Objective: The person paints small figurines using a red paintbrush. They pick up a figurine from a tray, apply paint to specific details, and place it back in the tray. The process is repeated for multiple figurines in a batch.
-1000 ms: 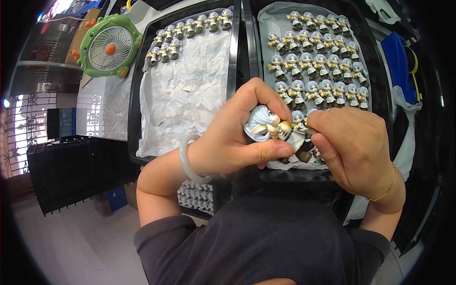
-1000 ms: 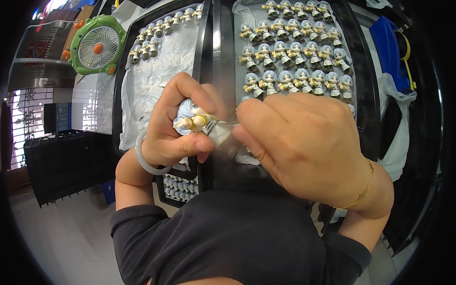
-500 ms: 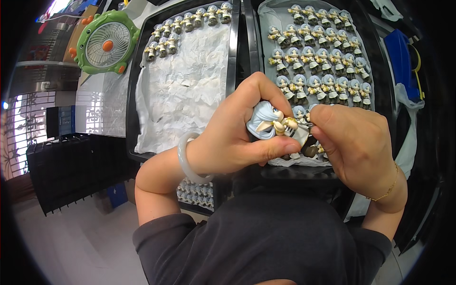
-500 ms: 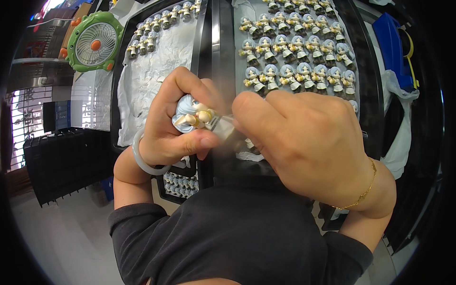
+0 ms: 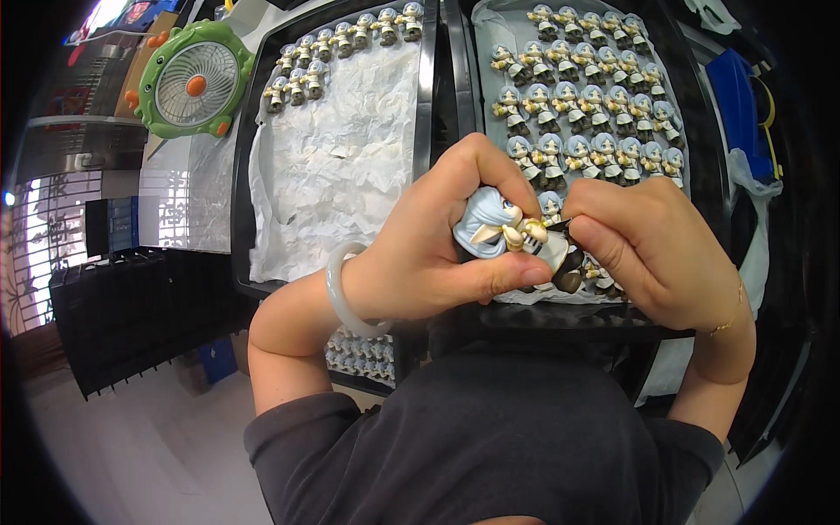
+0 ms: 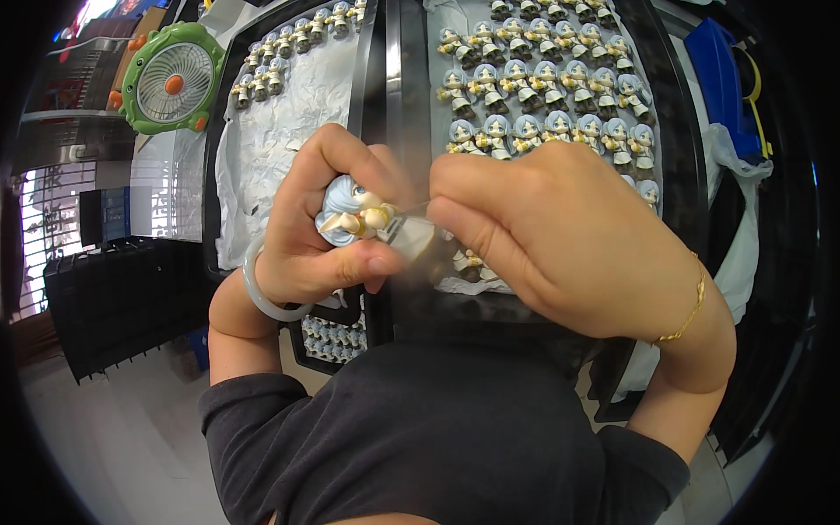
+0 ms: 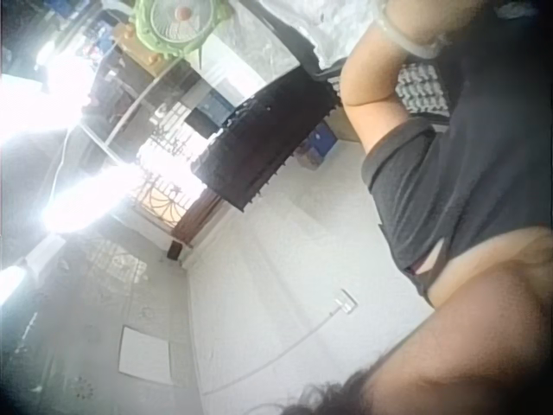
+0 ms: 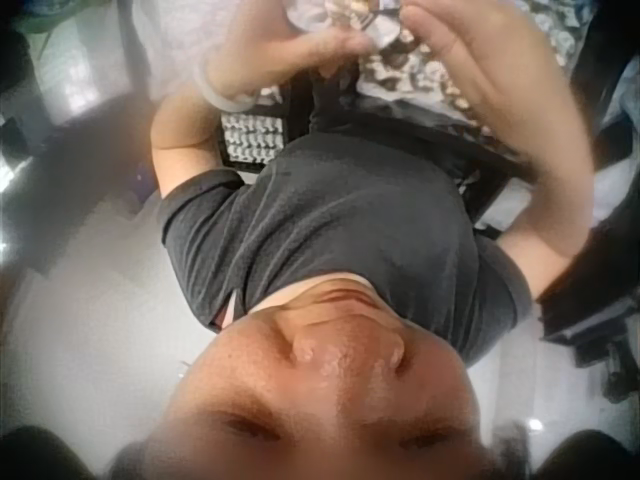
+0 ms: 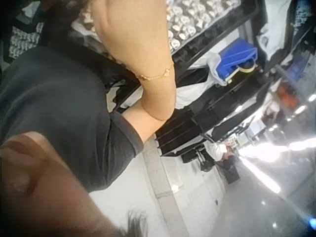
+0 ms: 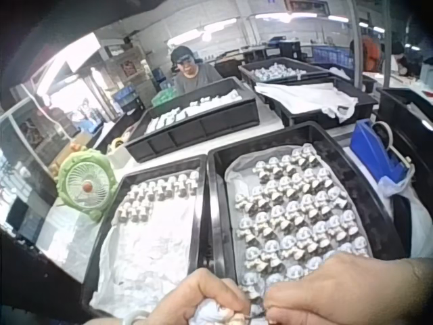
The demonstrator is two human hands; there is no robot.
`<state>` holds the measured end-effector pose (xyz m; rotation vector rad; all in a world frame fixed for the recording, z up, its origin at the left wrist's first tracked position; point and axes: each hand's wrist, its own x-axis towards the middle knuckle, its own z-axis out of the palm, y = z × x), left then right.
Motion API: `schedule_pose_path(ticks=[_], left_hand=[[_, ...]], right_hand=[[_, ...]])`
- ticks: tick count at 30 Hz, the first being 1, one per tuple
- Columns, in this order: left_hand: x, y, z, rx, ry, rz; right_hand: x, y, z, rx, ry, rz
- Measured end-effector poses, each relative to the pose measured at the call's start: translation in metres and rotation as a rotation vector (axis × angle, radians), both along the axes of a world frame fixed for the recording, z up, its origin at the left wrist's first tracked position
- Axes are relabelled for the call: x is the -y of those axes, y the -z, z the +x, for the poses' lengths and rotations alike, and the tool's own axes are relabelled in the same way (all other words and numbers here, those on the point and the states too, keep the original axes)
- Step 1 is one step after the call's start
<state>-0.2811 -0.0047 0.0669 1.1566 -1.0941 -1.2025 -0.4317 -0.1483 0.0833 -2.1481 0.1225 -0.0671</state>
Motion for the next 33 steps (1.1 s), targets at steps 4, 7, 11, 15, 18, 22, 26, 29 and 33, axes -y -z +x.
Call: schedule_pose_path(ticks=[4,7,11,15,18,22,26,29,33], left_hand=[[0.001,0.001,0.001,0.005,-0.002,-0.032],[0.000,0.000,0.000,-0.009,-0.034,-0.048],[0.000,-0.002,-0.001,-0.015,-0.043,-0.025],[0.000,-0.001,0.000,0.016,-0.039,-0.039],[0.000,-0.001,0.001,0.014,-0.039,-0.045],[0.000,-0.001,0.000,0.020,-0.053,-0.038],[-0.001,0.000,0.001,0.040,-0.055,-0.042],[-0.001,0.000,0.002,0.053,-0.060,-0.040],[-0.001,-0.003,0.002,0.029,-0.052,0.030]], right_hand=[[0.006,-0.001,0.003,-0.078,-0.053,0.176],[0.002,-0.003,0.000,0.014,-0.002,-0.009],[-0.009,0.000,-0.005,0.190,0.069,-0.340],[-0.011,0.001,-0.004,0.230,0.086,-0.408],[-0.012,0.001,-0.004,0.255,0.105,-0.418],[-0.012,0.002,-0.004,0.260,0.108,-0.431],[-0.013,0.004,-0.004,0.255,0.111,-0.430],[-0.013,0.004,-0.004,0.241,0.117,-0.441],[-0.015,0.003,-0.003,0.194,0.122,-0.425]])
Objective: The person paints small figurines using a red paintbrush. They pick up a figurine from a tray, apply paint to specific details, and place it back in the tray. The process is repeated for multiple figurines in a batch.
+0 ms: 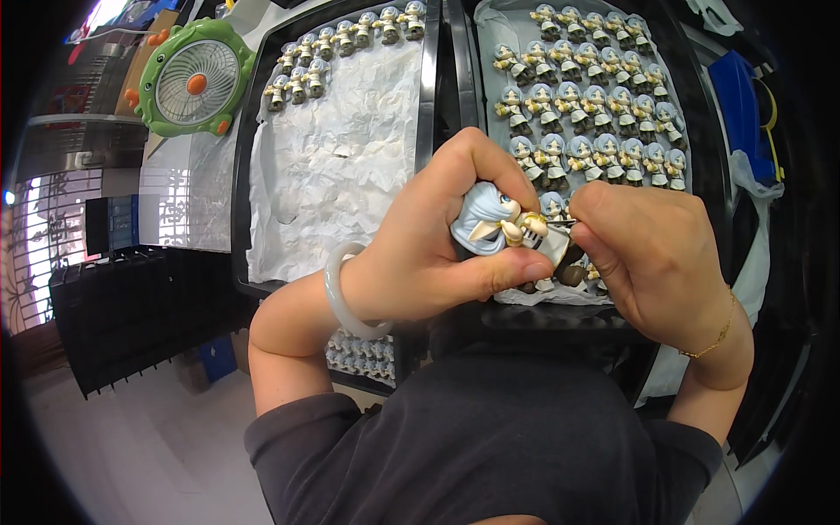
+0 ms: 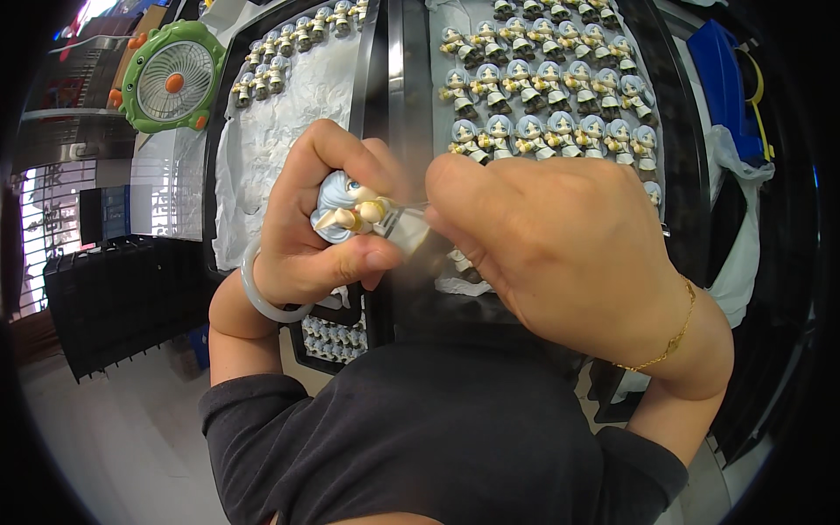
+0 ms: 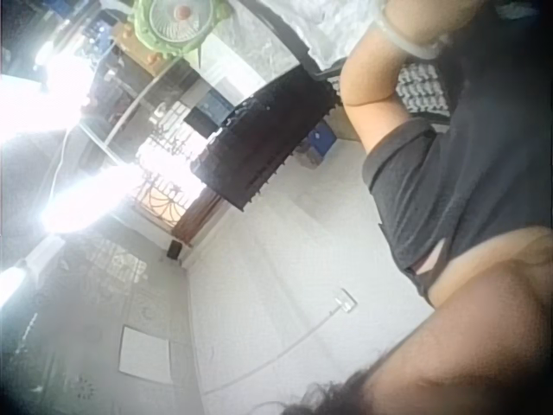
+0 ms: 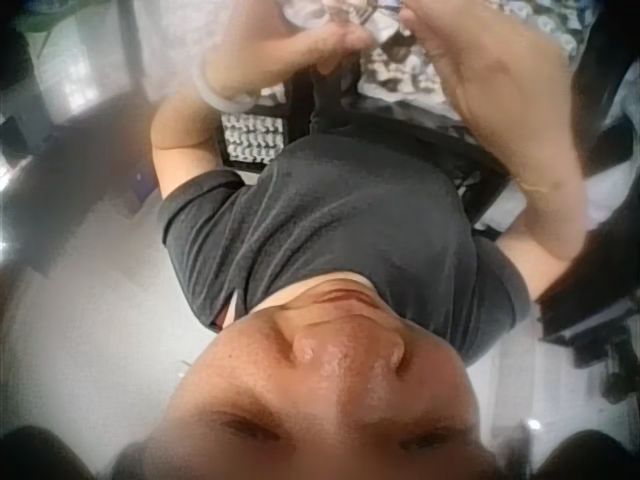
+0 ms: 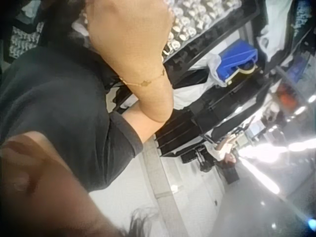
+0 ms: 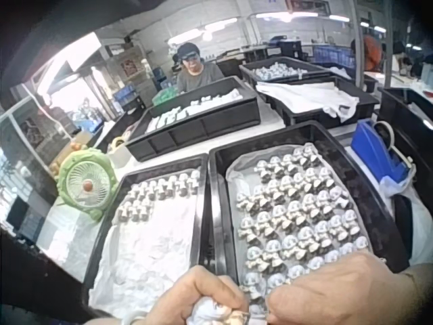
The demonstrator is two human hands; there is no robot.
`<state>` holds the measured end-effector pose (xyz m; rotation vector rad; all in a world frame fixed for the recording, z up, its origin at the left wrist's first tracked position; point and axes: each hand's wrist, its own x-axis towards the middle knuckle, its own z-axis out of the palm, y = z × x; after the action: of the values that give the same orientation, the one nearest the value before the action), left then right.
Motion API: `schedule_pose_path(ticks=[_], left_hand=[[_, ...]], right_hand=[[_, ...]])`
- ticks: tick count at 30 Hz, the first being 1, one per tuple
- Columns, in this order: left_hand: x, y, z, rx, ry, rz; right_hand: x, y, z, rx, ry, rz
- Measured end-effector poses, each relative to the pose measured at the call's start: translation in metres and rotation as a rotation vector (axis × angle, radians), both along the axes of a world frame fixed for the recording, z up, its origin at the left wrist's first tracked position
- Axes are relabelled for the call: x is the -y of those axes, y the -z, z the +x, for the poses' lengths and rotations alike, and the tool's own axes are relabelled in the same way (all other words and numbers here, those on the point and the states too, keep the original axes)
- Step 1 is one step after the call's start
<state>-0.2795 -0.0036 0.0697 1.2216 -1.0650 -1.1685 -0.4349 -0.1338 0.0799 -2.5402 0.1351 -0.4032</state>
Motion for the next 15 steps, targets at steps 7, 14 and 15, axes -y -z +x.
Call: schedule_pose_path(ticks=[7,14,15], left_hand=[[0.000,0.009,0.002,0.164,0.032,-0.118],[0.001,0.010,0.003,0.131,0.051,-0.181],[0.001,0.010,0.004,0.100,0.045,-0.191]], right_hand=[[0.012,-0.001,0.002,-0.181,-0.123,0.365],[0.018,-0.003,0.005,-0.198,-0.147,0.500],[0.016,-0.003,0.004,-0.147,-0.124,0.413]])
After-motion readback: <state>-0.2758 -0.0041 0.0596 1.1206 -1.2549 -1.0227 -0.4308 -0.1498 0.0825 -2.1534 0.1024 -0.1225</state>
